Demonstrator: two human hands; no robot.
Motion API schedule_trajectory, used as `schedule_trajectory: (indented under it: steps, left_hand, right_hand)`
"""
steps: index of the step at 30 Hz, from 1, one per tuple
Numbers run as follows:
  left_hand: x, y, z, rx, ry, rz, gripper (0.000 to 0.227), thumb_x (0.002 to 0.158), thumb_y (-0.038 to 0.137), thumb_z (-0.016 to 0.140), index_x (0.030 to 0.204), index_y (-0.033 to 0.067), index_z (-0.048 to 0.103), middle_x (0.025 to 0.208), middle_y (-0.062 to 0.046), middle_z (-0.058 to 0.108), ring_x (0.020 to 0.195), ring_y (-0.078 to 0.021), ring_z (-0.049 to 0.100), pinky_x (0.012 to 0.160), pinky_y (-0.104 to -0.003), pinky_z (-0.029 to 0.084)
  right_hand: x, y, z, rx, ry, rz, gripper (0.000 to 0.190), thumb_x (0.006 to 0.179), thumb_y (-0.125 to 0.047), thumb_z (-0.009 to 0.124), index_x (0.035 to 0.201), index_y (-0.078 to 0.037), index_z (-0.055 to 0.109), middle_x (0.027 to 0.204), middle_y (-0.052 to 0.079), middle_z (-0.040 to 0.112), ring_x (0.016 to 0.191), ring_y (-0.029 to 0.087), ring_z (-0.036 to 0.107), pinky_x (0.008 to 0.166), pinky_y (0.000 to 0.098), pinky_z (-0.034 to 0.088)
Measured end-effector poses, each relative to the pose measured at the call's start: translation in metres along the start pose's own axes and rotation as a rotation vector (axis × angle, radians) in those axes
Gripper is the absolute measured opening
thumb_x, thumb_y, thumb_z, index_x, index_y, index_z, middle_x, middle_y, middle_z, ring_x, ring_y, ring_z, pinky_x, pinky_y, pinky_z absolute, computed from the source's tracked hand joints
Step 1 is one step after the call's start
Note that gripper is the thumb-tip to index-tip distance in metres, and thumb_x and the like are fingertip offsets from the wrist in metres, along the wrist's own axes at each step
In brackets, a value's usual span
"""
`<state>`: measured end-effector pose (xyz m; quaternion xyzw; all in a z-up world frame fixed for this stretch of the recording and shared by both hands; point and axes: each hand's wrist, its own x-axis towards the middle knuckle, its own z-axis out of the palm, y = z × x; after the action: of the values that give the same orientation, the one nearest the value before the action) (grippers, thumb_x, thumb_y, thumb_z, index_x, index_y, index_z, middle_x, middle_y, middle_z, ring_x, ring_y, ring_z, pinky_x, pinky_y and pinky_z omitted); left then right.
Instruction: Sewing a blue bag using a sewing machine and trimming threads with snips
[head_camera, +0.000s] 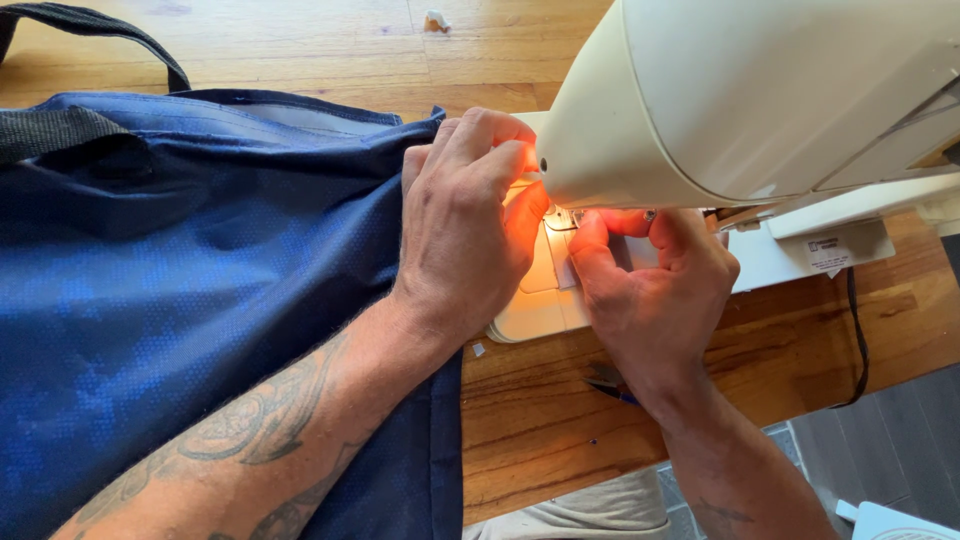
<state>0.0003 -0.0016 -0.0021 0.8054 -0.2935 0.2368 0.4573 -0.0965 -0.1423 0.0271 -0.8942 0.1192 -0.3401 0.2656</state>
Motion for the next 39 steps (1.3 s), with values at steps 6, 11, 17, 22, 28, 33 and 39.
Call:
schedule_trajectory:
  steps: [6,11,17,22,28,33,39]
  left_hand:
    - [0.000,0.001,-0.001,0.004,0.004,0.008,0.013,0.093,0.006,0.079,0.099,0.0125,0.069,0.120,-0.002,0.071,0.106,-0.0320,0.066,0.086,-0.049,0.039]
    - [0.001,0.004,-0.003,-0.024,-0.001,0.006,0.017,0.093,0.008,0.079,0.098,0.0111,0.063,0.116,-0.001,0.069,0.105,-0.0313,0.065,0.087,-0.050,0.037]
    - [0.000,0.002,0.000,-0.021,0.005,0.056,0.017,0.099,0.016,0.093,0.100,0.0163,0.076,0.119,0.000,0.069,0.102,-0.0294,0.063,0.089,-0.049,0.034]
    - [0.001,0.003,-0.001,0.003,-0.001,0.069,0.021,0.097,0.016,0.094,0.109,0.0198,0.078,0.116,0.002,0.069,0.104,-0.0290,0.064,0.088,-0.049,0.034]
    - [0.002,0.002,-0.001,0.011,-0.005,0.088,0.020,0.096,0.013,0.095,0.103,0.0247,0.081,0.120,0.003,0.070,0.108,-0.0273,0.065,0.089,-0.048,0.031]
    - [0.002,-0.001,-0.001,0.019,-0.038,0.118,0.011,0.098,0.024,0.099,0.099,0.0281,0.089,0.122,0.003,0.074,0.110,-0.0281,0.064,0.088,-0.049,0.031]
    - [0.003,-0.001,0.004,0.053,-0.018,0.150,0.020,0.096,0.035,0.100,0.087,0.0281,0.084,0.115,0.003,0.077,0.111,-0.0277,0.066,0.085,-0.051,0.033]
  right_hand:
    - [0.001,-0.001,0.000,0.028,-0.008,-0.005,0.019,0.090,-0.003,0.080,0.077,-0.015,0.072,0.075,-0.006,0.071,0.078,0.016,0.056,0.083,0.0325,0.051]
    - [0.000,0.005,0.000,-0.010,0.003,-0.042,0.021,0.096,-0.006,0.080,0.082,-0.016,0.068,0.081,-0.006,0.075,0.082,0.018,0.060,0.087,0.0353,0.052]
    - [-0.002,0.019,0.003,-0.045,0.005,-0.077,0.015,0.099,-0.005,0.083,0.089,-0.015,0.077,0.088,-0.004,0.077,0.087,0.020,0.063,0.093,0.0371,0.051]
    - [0.000,0.023,0.002,-0.036,-0.007,-0.076,0.012,0.101,-0.007,0.085,0.094,-0.013,0.078,0.091,-0.003,0.079,0.088,0.020,0.068,0.093,0.0379,0.052]
    - [0.009,0.019,-0.009,0.021,-0.135,-0.010,0.011,0.107,-0.009,0.085,0.117,-0.013,0.087,0.102,0.002,0.083,0.089,0.021,0.067,0.086,0.0379,0.055]
    - [0.014,0.020,-0.015,0.067,-0.224,0.078,0.016,0.108,-0.014,0.081,0.123,-0.014,0.086,0.101,-0.001,0.086,0.087,0.018,0.067,0.085,0.0368,0.057]
    - [0.016,0.018,-0.018,0.253,-0.263,0.169,0.023,0.107,-0.010,0.074,0.124,-0.008,0.089,0.123,0.002,0.091,0.117,0.011,0.079,0.107,0.0312,0.062]
